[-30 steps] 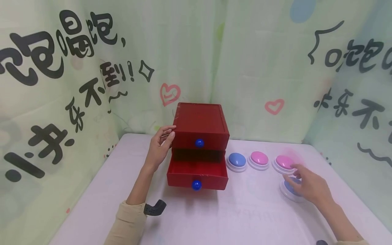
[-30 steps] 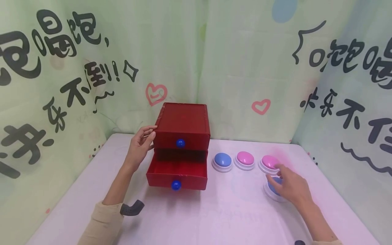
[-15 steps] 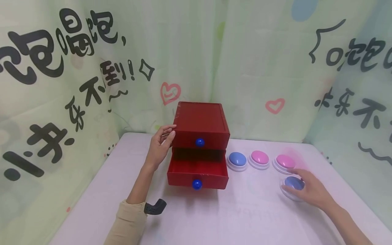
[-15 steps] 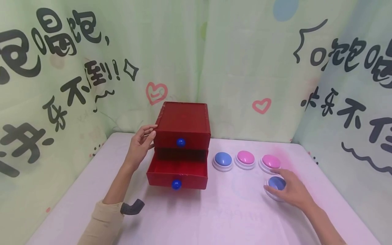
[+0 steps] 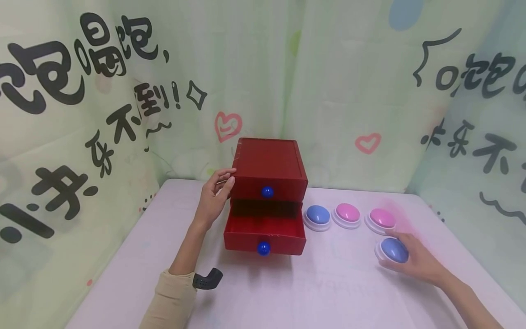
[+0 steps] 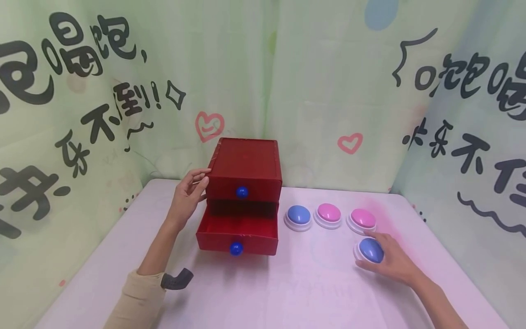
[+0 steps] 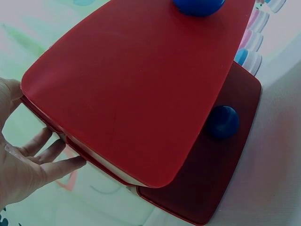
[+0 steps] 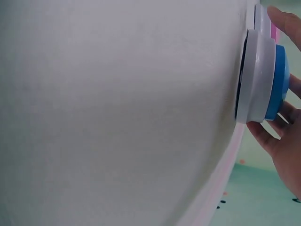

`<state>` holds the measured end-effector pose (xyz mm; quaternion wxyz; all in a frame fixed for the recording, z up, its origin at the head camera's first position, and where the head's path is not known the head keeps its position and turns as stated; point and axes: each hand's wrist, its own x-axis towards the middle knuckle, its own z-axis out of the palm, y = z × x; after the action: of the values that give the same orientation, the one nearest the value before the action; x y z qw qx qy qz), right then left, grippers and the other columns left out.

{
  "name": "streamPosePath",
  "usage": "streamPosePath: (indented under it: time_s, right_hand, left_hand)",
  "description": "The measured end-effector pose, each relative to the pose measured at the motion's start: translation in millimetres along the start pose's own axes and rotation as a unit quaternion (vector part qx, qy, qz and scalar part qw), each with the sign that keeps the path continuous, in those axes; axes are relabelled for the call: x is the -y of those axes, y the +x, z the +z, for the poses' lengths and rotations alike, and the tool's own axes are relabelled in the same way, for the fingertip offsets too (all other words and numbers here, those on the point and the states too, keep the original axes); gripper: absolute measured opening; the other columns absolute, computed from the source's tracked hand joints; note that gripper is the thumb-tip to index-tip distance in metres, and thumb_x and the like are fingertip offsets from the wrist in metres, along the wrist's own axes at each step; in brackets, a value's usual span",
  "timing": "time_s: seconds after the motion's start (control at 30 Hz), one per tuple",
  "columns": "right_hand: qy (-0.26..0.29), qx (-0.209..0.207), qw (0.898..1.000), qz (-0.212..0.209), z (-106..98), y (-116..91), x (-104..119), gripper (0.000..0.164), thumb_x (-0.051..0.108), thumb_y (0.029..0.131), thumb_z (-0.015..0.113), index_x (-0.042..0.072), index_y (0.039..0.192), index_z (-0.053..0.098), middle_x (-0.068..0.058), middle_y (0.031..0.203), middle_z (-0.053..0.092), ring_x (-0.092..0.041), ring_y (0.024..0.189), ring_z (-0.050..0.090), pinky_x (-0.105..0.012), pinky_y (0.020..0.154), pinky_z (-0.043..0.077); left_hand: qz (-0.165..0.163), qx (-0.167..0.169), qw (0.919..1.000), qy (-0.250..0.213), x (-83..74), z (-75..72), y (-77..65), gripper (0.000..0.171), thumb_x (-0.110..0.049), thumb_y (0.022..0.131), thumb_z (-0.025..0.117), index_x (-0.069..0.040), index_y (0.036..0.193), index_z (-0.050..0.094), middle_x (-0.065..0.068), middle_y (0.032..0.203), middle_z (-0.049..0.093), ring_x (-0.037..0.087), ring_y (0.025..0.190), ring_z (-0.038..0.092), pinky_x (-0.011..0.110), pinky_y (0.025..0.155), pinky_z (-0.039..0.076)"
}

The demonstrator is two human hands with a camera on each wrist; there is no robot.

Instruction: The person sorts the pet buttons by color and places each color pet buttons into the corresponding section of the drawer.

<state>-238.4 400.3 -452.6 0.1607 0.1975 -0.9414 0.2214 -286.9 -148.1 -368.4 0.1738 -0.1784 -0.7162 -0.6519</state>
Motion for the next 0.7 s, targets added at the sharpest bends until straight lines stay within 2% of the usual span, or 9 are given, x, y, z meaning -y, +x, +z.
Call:
streamPosePath:
  time_s: [0.13,0.37,0.57,0.7]
  right_hand:
    - [-0.010,0.004,1.000,-0.004,2.6,-1.5,-3.8,0.083,0.028,0.067,0.095,-0.002,0.135,0.056,-0.023,0.122,0.061,-0.019,0.106,0.049,-0.021,0.084,0.038]
    - [-0.036,0.026,0.999,-0.002,3.3,-2.0,-3.5,0.079,0.028,0.073,0.092,-0.005,0.133,0.054,-0.022,0.118,0.063,-0.031,0.101,0.056,-0.033,0.079,0.048]
    - [-0.042,0.024,0.999,0.000,4.0,-3.4,-2.9,0.079,0.028,0.073,0.092,-0.005,0.134,0.054,-0.020,0.118,0.063,-0.028,0.100,0.056,-0.032,0.079,0.048]
    - [-0.033,0.031,0.999,0.016,4.1,-4.0,-3.6,0.081,0.030,0.073,0.092,-0.005,0.135,0.054,-0.022,0.121,0.062,-0.032,0.102,0.057,-0.032,0.079,0.048]
  left_hand:
    - [0.001,0.001,1.0000,0.000,0.2,0.3,-0.1,0.037,-0.024,0.104,0.059,-0.016,0.141,0.057,0.012,0.137,0.056,0.030,0.123,0.060,0.047,0.096,0.057]
    - [-0.001,-0.003,1.0000,0.003,-1.2,0.0,-0.9,0.037,-0.024,0.104,0.059,-0.016,0.140,0.057,0.012,0.137,0.057,0.030,0.123,0.060,0.047,0.095,0.057]
    - [-0.006,-0.004,1.0000,-0.001,-1.7,0.3,-1.4,0.036,-0.023,0.105,0.058,-0.016,0.140,0.058,0.013,0.136,0.057,0.030,0.123,0.060,0.048,0.096,0.057]
    - [-0.005,-0.005,1.0000,0.000,-1.6,0.7,-1.3,0.036,-0.023,0.105,0.058,-0.016,0.140,0.058,0.013,0.136,0.057,0.030,0.123,0.060,0.048,0.096,0.057]
